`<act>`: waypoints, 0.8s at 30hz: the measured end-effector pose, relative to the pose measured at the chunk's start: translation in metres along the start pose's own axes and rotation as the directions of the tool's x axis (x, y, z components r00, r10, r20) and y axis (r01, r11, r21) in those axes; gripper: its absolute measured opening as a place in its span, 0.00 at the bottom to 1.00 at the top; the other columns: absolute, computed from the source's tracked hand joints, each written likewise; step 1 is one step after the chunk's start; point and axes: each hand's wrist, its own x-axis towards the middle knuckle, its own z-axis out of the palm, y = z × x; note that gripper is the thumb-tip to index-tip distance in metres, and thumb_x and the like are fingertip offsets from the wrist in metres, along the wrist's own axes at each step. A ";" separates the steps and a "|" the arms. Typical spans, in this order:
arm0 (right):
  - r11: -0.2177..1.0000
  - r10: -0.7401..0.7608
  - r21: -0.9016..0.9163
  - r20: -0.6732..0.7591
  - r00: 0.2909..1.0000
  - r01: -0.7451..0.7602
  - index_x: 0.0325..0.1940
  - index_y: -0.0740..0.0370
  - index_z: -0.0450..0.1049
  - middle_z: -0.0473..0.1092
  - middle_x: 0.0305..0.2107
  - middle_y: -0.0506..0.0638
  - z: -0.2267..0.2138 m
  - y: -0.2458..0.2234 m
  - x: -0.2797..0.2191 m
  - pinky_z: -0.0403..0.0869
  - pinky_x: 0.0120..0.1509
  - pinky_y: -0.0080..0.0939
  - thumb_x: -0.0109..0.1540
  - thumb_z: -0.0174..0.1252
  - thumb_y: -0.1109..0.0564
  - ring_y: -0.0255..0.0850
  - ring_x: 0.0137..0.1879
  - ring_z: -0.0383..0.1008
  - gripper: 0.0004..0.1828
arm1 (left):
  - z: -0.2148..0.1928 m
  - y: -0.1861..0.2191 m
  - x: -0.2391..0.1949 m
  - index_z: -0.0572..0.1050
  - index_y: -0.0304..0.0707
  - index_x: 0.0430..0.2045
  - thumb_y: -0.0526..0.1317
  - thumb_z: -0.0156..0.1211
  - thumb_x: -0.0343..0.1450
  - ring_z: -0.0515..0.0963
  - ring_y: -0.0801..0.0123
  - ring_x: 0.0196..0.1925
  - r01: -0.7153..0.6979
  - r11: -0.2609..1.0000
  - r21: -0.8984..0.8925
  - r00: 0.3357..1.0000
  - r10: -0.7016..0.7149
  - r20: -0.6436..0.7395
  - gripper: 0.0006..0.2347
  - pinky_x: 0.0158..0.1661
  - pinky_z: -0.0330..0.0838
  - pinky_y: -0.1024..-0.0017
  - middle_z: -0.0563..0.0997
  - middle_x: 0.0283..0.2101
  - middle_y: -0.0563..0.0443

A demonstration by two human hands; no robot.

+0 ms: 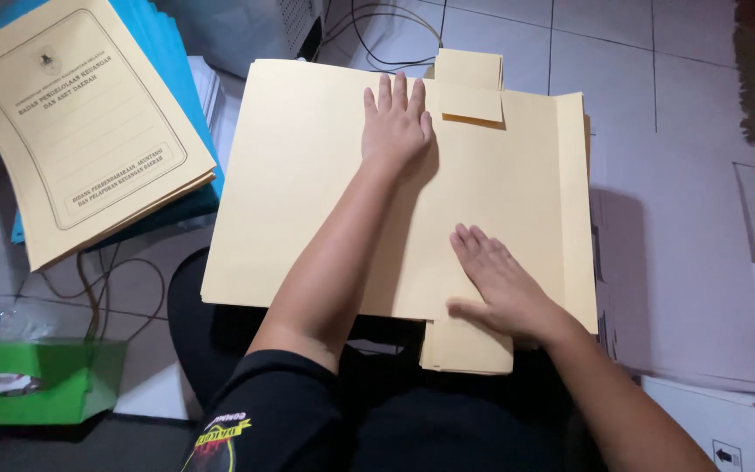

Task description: Manually pressing and flattening paper folders by moving them from one stack to another and applying hand pressure.

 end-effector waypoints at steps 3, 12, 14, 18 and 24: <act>0.993 0.082 -0.067 -0.156 0.984 -0.094 0.81 0.56 0.28 0.27 0.79 0.51 -0.025 0.016 0.062 0.30 0.83 0.49 0.69 0.36 0.37 0.45 0.83 0.22 0.44 | 0.006 -0.002 0.001 0.52 0.44 0.74 0.48 0.30 0.77 0.42 0.48 0.80 -0.013 0.999 -0.032 0.997 0.011 -0.082 0.26 0.73 0.34 0.44 0.48 0.78 0.40; 0.978 0.183 -0.020 -0.374 0.909 -0.206 0.82 0.63 0.35 0.32 0.79 0.55 -0.089 0.043 0.204 0.34 0.84 0.52 0.73 0.30 0.43 0.47 0.83 0.27 0.37 | 0.021 -0.012 0.007 0.59 0.41 0.69 0.45 0.44 0.74 0.51 0.48 0.78 -0.032 0.994 -0.104 0.979 0.010 -0.204 0.25 0.73 0.44 0.47 0.57 0.76 0.42; 0.969 0.225 0.005 -0.417 0.881 -0.245 0.79 0.66 0.41 0.40 0.77 0.58 -0.091 0.059 0.217 0.36 0.83 0.54 0.73 0.30 0.45 0.49 0.82 0.34 0.34 | 0.023 -0.007 0.003 0.59 0.40 0.69 0.45 0.38 0.76 0.51 0.50 0.79 -0.014 0.991 -0.133 0.981 -0.012 -0.192 0.24 0.73 0.42 0.47 0.58 0.76 0.43; 0.962 0.139 -0.126 -0.539 0.831 -0.243 0.73 0.70 0.57 0.58 0.67 0.68 -0.081 0.073 0.251 0.45 0.81 0.57 0.76 0.31 0.40 0.59 0.77 0.53 0.33 | -0.001 -0.002 0.002 0.54 0.44 0.73 0.47 0.29 0.79 0.45 0.52 0.81 0.078 0.980 -0.181 0.996 -0.085 -0.033 0.25 0.76 0.35 0.47 0.52 0.78 0.44; 0.934 0.317 -0.012 -0.429 0.846 -0.356 0.78 0.68 0.51 0.49 0.75 0.64 -0.110 0.060 0.223 0.39 0.84 0.52 0.74 0.25 0.39 0.52 0.82 0.43 0.36 | -0.005 -0.001 -0.003 0.53 0.40 0.74 0.43 0.29 0.78 0.45 0.52 0.81 0.080 0.979 -0.188 0.996 -0.088 -0.035 0.25 0.76 0.34 0.47 0.52 0.78 0.43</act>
